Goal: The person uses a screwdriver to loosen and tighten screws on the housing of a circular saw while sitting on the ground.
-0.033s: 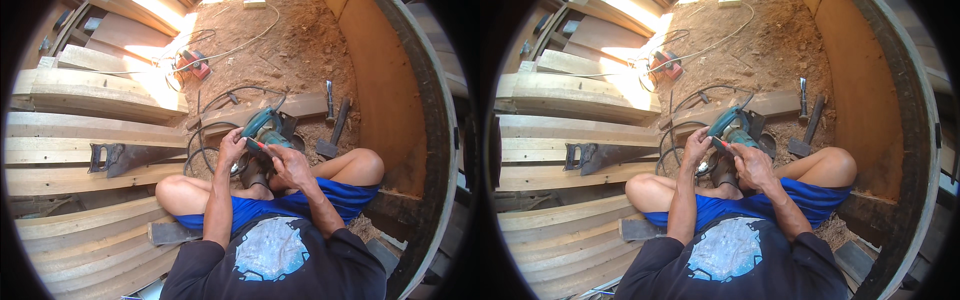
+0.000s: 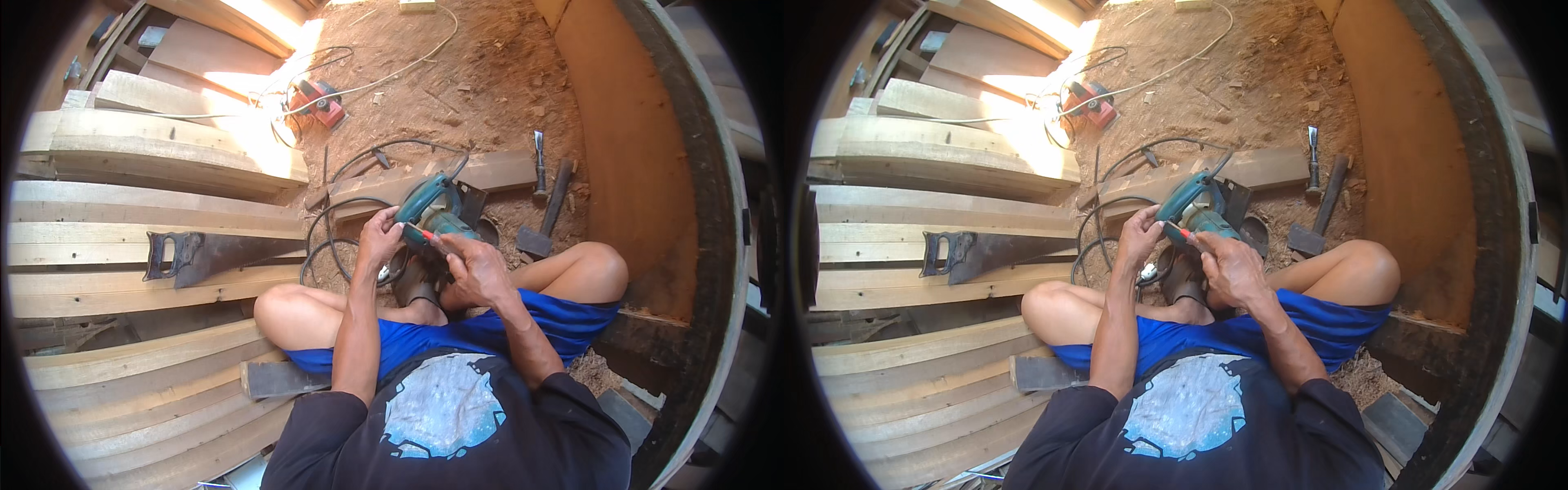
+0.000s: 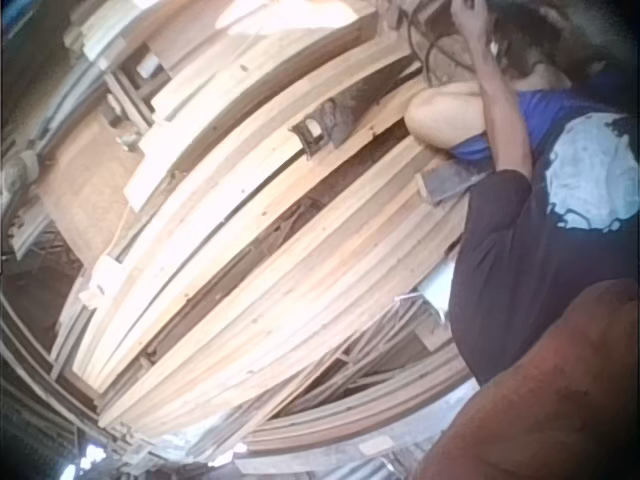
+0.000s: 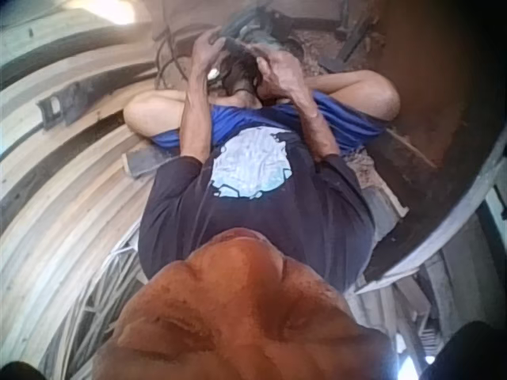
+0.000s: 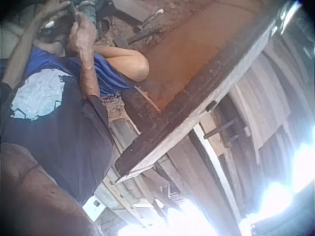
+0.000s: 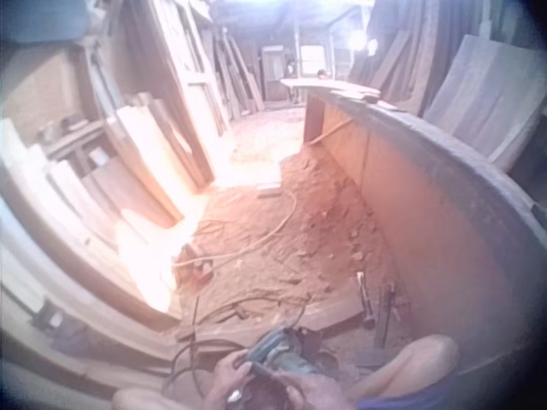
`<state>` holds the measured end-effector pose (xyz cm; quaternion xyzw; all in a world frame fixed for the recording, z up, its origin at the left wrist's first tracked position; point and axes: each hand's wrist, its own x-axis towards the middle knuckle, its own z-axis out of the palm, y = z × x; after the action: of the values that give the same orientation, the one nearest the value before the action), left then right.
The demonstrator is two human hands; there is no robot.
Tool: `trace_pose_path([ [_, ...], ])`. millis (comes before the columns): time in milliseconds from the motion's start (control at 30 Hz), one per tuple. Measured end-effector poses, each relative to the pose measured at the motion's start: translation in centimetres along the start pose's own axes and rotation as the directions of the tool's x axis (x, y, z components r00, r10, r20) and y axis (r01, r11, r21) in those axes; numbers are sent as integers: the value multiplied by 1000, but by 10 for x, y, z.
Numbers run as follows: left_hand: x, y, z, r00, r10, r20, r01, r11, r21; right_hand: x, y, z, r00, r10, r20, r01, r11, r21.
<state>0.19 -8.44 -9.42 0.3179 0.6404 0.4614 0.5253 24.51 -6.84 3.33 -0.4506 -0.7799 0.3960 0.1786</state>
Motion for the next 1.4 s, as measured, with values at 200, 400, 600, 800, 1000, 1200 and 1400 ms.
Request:
trace_pose_path([
  [200,-2,3,0,1000,2,-13,-2,1000,12,1,4,-16,999,51,-10,-50,992,119],
  [400,-3,7,3,1000,1,7,-1,998,-60,0,11,-21,997,36,-70,-32,998,48],
  [600,3,-9,-5,999,39,-16,-38,999,26,0,3,-24,997,75,-36,-72,993,93],
  [800,2,-8,-3,999,33,-21,-33,999,-7,-2,7,-22,995,97,-6,-96,990,105],
  [1000,1,-6,-3,998,50,-25,-52,996,-68,-2,7,-20,998,54,-13,-53,996,68],
  [1200,0,-2,0,999,32,-15,-33,995,-96,-1,8,-20,997,83,-2,-82,992,94],
  [1400,-4,4,2,1000,0,-9,0,995,-104,0,7,-20,997,79,-11,-77,991,109],
])
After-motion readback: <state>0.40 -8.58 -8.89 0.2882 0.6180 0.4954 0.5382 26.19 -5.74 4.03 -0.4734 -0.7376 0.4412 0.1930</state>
